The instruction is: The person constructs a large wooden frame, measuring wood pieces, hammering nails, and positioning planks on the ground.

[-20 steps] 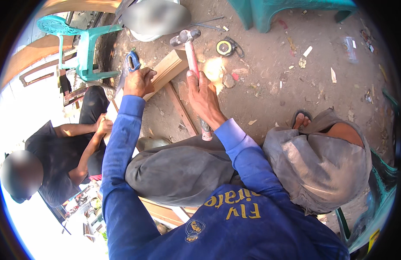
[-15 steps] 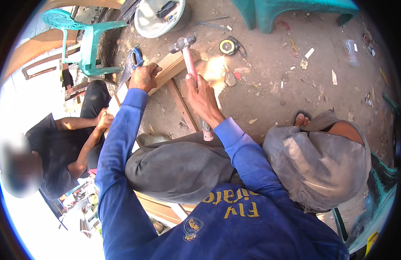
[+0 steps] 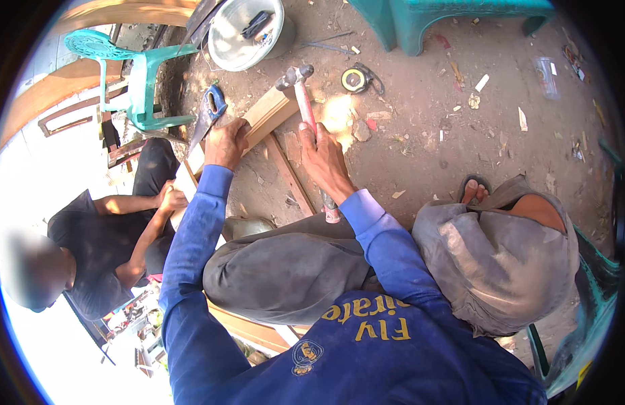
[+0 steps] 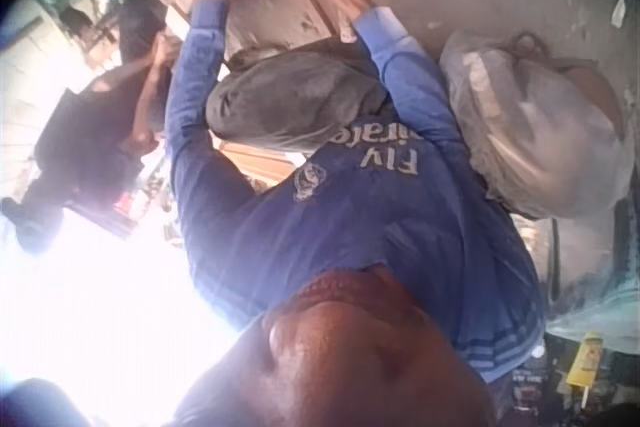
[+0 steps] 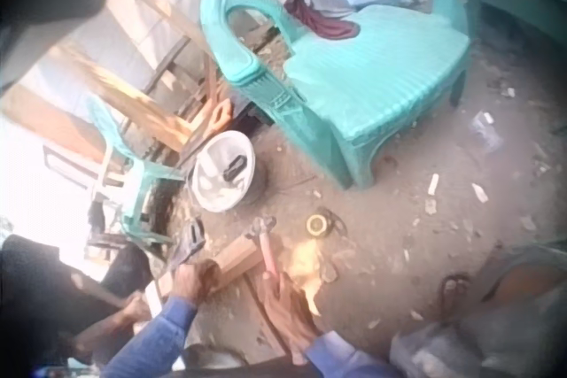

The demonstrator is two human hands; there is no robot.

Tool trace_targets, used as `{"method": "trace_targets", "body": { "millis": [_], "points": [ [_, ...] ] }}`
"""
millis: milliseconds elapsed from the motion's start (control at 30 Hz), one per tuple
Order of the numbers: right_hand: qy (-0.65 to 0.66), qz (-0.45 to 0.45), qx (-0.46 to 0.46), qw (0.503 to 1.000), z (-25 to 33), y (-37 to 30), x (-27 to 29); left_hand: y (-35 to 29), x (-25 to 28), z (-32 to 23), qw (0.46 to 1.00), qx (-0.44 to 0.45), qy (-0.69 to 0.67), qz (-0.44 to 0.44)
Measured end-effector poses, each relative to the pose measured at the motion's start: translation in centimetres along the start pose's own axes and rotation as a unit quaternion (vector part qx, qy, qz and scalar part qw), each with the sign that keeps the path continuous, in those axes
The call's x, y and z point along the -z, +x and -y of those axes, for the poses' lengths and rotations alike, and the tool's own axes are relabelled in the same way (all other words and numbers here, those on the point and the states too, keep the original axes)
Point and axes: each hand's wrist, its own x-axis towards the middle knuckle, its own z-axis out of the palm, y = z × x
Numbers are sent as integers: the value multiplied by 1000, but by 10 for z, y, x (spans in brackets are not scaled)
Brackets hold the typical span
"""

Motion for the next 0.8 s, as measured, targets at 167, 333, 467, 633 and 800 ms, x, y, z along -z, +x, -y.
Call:
{"method": "trace_targets", "body": {
  "millis": [167,333,467,633,800],
  "points": [
    [-55,-31,54,997,-13,0,-9,19,2,13,997,77,-2,-10],
    [-22,-62,74,995,-27,3,-12,-1,-12,-2,996,-41,77,21],
    [-59,-48,-5,997,-21,-1,-4,9,10,28,998,54,10,-31],
    [-258,-79,14,963,-62,3,20,4,-16,-27,997,-65,41,6],
    [-364,-29,-19,931,-84,-3,41,-10,-35,-73,974,-55,-217,20]
  ]
}}
